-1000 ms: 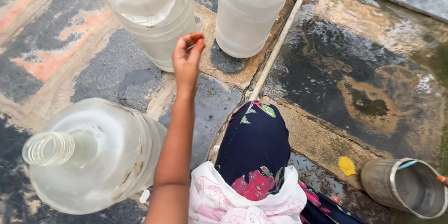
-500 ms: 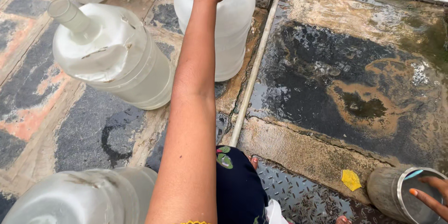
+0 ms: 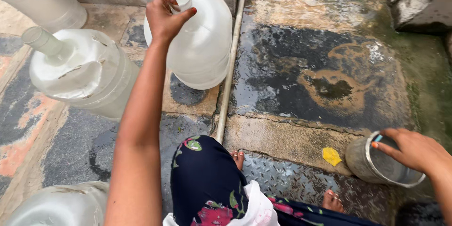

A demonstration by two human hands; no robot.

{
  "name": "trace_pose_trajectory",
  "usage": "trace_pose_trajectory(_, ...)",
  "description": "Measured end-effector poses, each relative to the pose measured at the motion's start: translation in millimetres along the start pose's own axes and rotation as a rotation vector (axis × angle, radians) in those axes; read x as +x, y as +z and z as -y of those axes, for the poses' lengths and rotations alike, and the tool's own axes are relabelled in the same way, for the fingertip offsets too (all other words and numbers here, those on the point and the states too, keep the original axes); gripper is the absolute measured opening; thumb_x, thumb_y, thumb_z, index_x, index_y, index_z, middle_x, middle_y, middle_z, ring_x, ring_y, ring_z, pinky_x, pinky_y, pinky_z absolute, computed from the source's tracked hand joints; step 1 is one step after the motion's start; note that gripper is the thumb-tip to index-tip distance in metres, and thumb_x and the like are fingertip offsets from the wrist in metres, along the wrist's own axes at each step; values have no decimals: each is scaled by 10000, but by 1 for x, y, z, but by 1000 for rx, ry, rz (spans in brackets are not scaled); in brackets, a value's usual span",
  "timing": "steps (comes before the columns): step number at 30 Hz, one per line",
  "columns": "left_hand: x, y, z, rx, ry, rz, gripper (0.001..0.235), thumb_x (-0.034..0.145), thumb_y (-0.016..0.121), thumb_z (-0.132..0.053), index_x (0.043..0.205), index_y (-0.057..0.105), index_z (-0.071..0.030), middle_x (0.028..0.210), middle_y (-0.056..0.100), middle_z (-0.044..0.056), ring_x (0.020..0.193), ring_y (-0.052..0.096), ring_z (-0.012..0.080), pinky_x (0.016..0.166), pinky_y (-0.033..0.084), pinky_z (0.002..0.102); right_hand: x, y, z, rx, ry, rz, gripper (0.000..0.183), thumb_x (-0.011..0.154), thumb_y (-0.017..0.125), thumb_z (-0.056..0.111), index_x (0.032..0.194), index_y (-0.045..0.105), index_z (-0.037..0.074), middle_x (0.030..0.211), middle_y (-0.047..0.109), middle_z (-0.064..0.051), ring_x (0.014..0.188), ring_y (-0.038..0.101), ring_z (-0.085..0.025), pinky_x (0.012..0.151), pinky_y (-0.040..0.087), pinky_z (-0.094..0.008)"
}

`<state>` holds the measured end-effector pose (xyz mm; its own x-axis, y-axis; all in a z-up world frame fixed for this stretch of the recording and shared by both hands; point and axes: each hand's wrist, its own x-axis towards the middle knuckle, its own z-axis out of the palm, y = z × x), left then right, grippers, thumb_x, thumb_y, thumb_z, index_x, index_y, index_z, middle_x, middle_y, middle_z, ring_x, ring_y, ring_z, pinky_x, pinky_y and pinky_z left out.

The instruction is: The person sits on a metal grate and cleans a large translucent plastic water container. They pour water from the container, add small stones into the opening, and scrub the interior with a toothbrush. The person rinses the container and repeats the process.

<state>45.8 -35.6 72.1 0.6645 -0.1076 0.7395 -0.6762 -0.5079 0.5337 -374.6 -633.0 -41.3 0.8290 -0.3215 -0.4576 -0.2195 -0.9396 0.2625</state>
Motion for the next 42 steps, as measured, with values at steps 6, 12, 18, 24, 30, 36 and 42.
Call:
trace_pose_trajectory(6,20,6,-92,-683,40,562,377,917,933,-8,1146,636,-51,1205,694,20,1201,718,165,1081,644,359,-40,-44,8,199,-67,-103,612,894,593,620,1334,662,201,1299,700,-138,1213,655,-340,992,545,-472)
trace_pose_trajectory(12,-21,63,-170,-283,323,844,340,815,927,-44,894,598,-15,1169,728,98,1334,668,257,972,596,406,-57,-37,-10,268,-75,-178,570,908,620,573,1276,705,145,1209,729,-182,1156,666,-381,964,532,-497)
trace_pose_trajectory(18,-64,122,-250,-340,269,989,350,738,902,-34,894,589,-18,1380,657,150,1298,629,325,969,559,419,-42,5,-33,385,3,-128,508,948,597,536,1269,711,160,1208,730,-152,1168,654,-360,977,511,-507)
trace_pose_trajectory(24,-126,157,-317,-495,426,858,492,813,950,-216,901,507,-20,1243,664,192,1085,682,341,879,585,426,16,101,-48,419,266,-33,355,1015,586,395,1222,761,166,1229,739,-149,1153,681,-364,961,541,-515)
trace_pose_trajectory(30,-188,165,-365,-521,326,698,460,828,848,-136,1164,549,-39,1143,639,138,1032,674,334,889,559,419,80,217,-16,732,450,-6,345,935,659,323,1226,739,156,1325,674,-171,1222,637,-387,1025,506,-481)
trace_pose_trajectory(36,-202,167,-384,-615,487,725,443,732,813,-104,1036,491,-88,1337,625,141,1140,642,364,943,521,445,117,256,16,1213,508,-383,642,740,819,327,1294,607,83,1289,629,-219,1197,609,-374,990,489,-436)
trace_pose_trajectory(42,-197,170,-379,-625,467,840,484,706,836,-129,1042,488,-110,1363,631,130,1089,648,329,905,516,436,125,233,43,852,764,-512,281,976,677,284,1136,696,54,1213,698,-210,1133,681,-379,912,541,-489)
